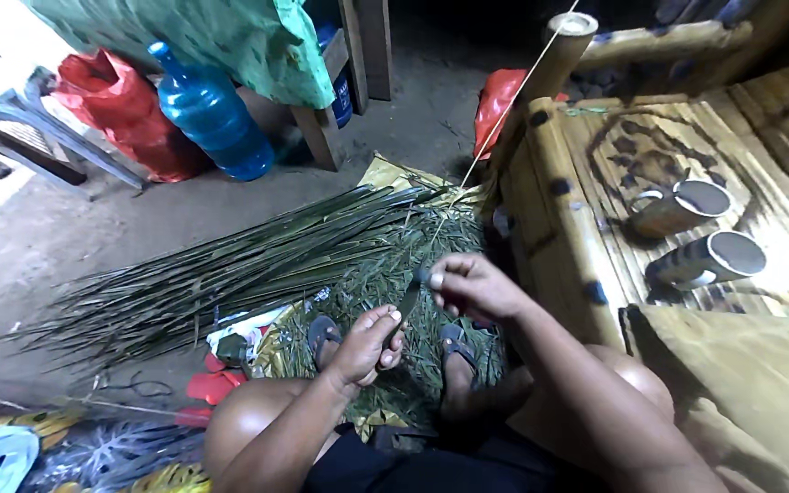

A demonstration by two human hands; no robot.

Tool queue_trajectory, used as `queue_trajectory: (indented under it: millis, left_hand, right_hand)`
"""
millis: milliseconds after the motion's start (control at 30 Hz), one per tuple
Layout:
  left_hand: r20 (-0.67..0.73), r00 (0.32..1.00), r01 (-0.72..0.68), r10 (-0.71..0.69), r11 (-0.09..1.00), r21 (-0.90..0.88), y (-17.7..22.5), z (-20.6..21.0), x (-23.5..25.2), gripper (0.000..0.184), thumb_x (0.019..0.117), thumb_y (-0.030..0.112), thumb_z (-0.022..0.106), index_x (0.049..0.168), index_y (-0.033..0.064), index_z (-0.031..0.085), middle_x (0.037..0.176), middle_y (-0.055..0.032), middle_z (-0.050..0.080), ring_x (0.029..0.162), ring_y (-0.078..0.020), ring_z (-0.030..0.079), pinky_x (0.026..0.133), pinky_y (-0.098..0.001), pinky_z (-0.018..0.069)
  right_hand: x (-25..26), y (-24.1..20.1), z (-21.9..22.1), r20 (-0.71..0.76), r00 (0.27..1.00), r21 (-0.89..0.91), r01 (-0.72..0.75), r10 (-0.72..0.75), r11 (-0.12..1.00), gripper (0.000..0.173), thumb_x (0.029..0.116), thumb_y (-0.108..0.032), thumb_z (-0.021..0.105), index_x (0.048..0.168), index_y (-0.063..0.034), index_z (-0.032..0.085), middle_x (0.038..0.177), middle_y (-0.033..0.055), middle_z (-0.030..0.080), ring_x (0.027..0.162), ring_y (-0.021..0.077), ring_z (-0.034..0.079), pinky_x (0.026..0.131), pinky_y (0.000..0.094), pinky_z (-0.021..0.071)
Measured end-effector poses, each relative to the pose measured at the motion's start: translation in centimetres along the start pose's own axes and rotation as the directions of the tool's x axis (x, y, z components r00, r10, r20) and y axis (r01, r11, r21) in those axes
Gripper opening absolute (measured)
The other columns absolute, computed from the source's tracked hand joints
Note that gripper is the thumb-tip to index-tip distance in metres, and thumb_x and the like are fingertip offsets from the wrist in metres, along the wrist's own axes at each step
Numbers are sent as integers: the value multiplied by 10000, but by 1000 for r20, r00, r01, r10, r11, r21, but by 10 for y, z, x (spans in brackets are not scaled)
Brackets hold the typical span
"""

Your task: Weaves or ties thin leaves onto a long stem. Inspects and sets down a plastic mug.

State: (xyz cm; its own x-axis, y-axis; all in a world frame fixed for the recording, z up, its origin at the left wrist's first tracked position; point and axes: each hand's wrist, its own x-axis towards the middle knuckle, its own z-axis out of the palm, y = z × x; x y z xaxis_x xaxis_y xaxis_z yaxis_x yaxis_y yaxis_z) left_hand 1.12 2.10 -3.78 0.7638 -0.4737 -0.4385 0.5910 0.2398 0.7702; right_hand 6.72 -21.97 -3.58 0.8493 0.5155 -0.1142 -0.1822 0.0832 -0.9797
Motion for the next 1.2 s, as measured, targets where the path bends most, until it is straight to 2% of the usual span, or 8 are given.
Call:
queue_trajectory:
  millis: [100,233,400,567,733,833,1033,1200]
  left_hand:
    - [48,999,2,1,998,-65,2,-3,0,253,1079,165,344,1012,96,578,612,66,474,440,-16,432,417,-157,399]
    - [100,995,25,-20,999,-48,0,2,-2,231,1076,163,361,1006,101,573,619,68,498,441,-8,436,419,-147,396]
    - [40,998,53,-57,995,86,4,5,-9,196,1086,167,393,1060,83,568,657,48,532,466,-11,450,433,-145,398]
    - [46,997,55,-57,998,40,-3,0,1,245,1065,199,379,956,115,581,658,37,561,471,-27,474,432,-163,409]
    - [126,992,-4,-4,998,70,-7,-3,3,187,1092,212,391,1158,108,532,792,-3,631,610,-83,610,536,-214,523]
    - [98,995,20,-25,999,49,-5,-2,3,195,1110,237,365,1203,130,499,741,27,563,532,-40,516,482,-164,449]
    - [92,995,-41,46,997,-59,-2,-3,4,255,1059,144,294,1087,142,547,630,74,470,454,-7,401,418,-151,357]
    - [145,989,-10,22,996,-86,1,-2,1,255,1088,198,316,1007,138,550,608,87,433,432,-4,380,399,-145,349]
  right_hand:
    - [3,15,15,196,980,54,32,-42,998,186,1044,-224,568,1012,-70,668,751,-25,678,584,50,605,536,222,519]
    - [0,8,-8,-29,998,-17,54,-54,998,208,1022,-265,574,1020,-90,685,756,-24,669,590,60,610,536,228,532]
    - [8,-4,-27,-331,935,-17,128,-127,992,165,1040,-240,496,1083,-197,649,730,-92,664,541,36,592,481,204,522]
    - [5,-1,-16,-229,970,36,91,-80,995,177,1036,-175,517,1142,-197,657,778,-57,696,577,63,626,513,227,551]
    - [16,13,-19,-309,942,4,135,-127,991,182,1023,-203,530,1065,-120,686,738,-6,692,531,80,616,480,229,545]
    - [10,11,-12,-198,976,-16,88,-89,996,169,1000,-248,592,1010,-118,699,738,2,689,549,89,624,495,239,548]
    - [1,12,17,198,980,-62,41,-28,997,202,1030,-284,588,1005,-103,672,766,-26,683,595,64,619,531,230,530]
    - [3,13,10,157,982,-61,119,-108,991,193,1036,-210,564,955,-74,675,746,-43,673,601,36,606,545,214,517]
